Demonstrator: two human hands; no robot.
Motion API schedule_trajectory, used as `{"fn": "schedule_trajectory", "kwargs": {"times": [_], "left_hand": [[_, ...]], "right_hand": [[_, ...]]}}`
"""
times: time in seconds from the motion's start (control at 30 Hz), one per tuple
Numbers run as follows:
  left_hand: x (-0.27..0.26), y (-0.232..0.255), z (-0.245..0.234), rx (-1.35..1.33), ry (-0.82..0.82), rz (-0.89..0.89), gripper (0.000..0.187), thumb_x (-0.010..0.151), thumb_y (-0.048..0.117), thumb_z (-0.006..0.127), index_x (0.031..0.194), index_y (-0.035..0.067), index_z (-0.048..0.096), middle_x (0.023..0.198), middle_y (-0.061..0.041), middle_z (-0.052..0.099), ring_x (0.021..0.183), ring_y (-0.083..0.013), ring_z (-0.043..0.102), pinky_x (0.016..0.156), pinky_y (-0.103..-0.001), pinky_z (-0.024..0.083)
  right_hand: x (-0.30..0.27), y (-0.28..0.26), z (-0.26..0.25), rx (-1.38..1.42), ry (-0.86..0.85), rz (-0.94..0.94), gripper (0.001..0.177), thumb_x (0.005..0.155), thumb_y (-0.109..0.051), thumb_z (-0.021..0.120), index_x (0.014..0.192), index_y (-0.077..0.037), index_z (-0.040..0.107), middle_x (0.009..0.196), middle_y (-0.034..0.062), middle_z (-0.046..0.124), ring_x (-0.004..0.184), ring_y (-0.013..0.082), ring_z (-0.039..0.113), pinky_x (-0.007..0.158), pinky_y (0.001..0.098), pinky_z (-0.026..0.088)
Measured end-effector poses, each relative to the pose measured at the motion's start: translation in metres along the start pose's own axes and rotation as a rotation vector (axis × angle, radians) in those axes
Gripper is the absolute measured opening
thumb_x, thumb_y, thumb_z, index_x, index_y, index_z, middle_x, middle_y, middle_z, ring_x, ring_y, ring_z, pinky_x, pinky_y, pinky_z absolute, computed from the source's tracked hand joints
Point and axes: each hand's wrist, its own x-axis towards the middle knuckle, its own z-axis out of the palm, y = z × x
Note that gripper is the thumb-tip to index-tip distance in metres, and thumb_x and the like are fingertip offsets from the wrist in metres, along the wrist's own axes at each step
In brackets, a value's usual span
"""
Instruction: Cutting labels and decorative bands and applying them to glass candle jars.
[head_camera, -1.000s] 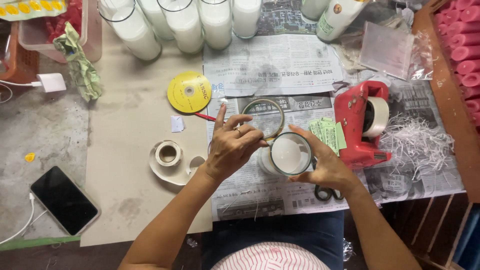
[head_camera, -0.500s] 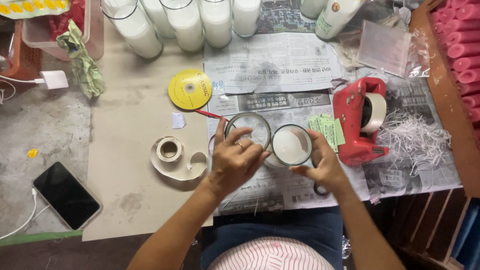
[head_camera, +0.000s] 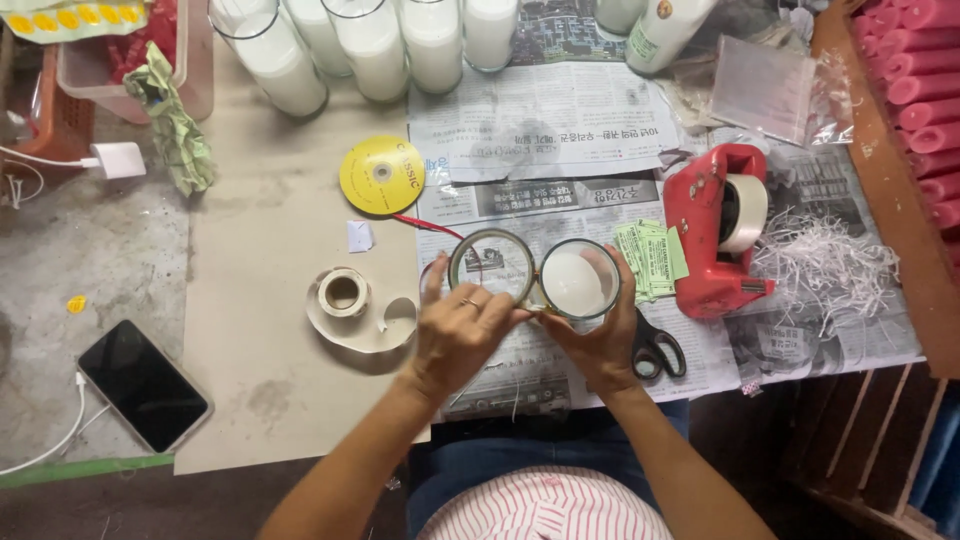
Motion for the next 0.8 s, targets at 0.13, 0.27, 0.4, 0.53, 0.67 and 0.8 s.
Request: {"fn": "schedule_trajectory", "kwargs": {"times": [0.13,0.27,0.4,0.53,0.67,0.8], "left_hand": [[0.015,-0.059,-0.017,0.176,-0.019,0.203,0.024,0.097,0.038,0.069,0.083,0.019,0.065,0.07,0.002,0.062,0.083,-0.018,0.068,0.113,-0.062,0.033],[0.037,-0.081,-0.015,0.208,0.022,0.286,0.021,0.094,0.038,0.074,0.086,0.02,0.065,0.077,0.003,0.06,0.093,-0.019,0.065,0.113,-0.061,0.033],[0.049,-0.08,0.019,0.163,0.058,0.264,0.022,0.095,0.038,0.073,0.089,0.019,0.064,0.082,0.002,0.062,0.099,-0.021,0.066,0.114,-0.061,0.032],[0.055,-0.066,0.043,0.003,0.041,0.156,0.02,0.093,0.037,0.074,0.09,0.019,0.066,0.086,0.002,0.066,0.108,-0.0217,0.067,0.117,-0.06,0.025],[0.05,-0.051,0.051,-0.143,-0.031,0.071,0.02,0.092,0.038,0.073,0.09,0.019,0.068,0.084,0.003,0.069,0.109,-0.0223,0.067,0.118,-0.06,0.026],[0.044,-0.044,0.053,-0.155,-0.057,0.077,0.02,0.096,0.039,0.069,0.092,0.019,0.067,0.088,0.003,0.069,0.112,-0.0208,0.067,0.118,-0.056,0.027]], "right_hand": [[0.0,0.003,-0.002,-0.02,0.028,-0.06,0.111,0.062,-0.028,0.099,0.148,0.006,0.038,0.132,0.0264,0.06,0.126,0.0371,0.06,0.114,0.0476,0.043],[0.003,0.01,-0.006,0.0,0.013,-0.064,0.11,0.06,-0.027,0.099,0.146,0.007,0.038,0.131,0.0273,0.061,0.126,0.0382,0.06,0.114,0.0486,0.043],[0.005,0.001,-0.008,-0.012,0.008,-0.048,0.11,0.06,-0.03,0.099,0.145,0.006,0.041,0.13,0.0261,0.062,0.125,0.0373,0.061,0.112,0.0485,0.044],[0.019,-0.005,-0.023,0.055,-0.156,0.0,0.111,0.059,-0.028,0.099,0.148,0.003,0.039,0.13,0.0244,0.061,0.123,0.038,0.062,0.108,0.0497,0.046],[0.045,0.0,-0.047,0.201,-0.453,0.151,0.116,0.05,-0.016,0.1,0.15,-0.003,0.042,0.132,0.021,0.063,0.124,0.0335,0.062,0.106,0.0501,0.045],[0.066,0.006,-0.06,0.228,-0.654,0.203,0.115,0.05,-0.017,0.099,0.151,-0.009,0.045,0.14,0.0171,0.061,0.13,0.0287,0.058,0.106,0.0472,0.044]]}}
